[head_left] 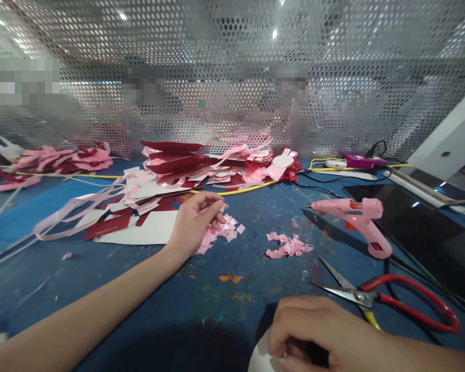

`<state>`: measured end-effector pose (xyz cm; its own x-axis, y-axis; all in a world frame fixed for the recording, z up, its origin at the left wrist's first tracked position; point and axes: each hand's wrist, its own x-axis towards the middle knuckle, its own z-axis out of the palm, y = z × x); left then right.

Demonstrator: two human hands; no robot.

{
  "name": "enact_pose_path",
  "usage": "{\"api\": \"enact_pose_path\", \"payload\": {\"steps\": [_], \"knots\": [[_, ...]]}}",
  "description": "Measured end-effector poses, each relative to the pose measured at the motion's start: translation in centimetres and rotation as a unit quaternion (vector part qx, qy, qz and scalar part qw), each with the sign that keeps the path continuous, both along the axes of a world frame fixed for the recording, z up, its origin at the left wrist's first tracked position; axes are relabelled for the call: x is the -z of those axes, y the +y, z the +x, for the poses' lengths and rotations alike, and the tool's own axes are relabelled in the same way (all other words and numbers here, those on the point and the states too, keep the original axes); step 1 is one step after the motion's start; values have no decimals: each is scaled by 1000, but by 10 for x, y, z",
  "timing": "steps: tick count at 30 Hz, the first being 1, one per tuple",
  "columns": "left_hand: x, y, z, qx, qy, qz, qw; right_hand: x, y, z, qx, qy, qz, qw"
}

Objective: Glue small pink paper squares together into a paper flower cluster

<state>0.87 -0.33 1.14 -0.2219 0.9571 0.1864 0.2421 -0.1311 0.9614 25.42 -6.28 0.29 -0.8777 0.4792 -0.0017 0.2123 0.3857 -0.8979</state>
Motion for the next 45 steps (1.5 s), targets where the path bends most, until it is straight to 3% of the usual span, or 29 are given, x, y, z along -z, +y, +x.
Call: {"api": "enact_pose_path", "payload": {"steps": [16,28,33,40,45], "knots": [[1,-1,-1,-9,82,35,996,-4,-1,1,7,-14,10,1000],[4,0,-2,-15,44,48,998,-5,0,-1,5,21,27,999],[-5,-18,22,-9,2,95,995,-5,0,-1,2,20,36,999],[-5,-63,71,163,-41,-54,984,-5,0,-1,0,29,55,998],[1,-53,64,138,-83,-112,980,-1,-6,-2,2,34,108,994]]}}
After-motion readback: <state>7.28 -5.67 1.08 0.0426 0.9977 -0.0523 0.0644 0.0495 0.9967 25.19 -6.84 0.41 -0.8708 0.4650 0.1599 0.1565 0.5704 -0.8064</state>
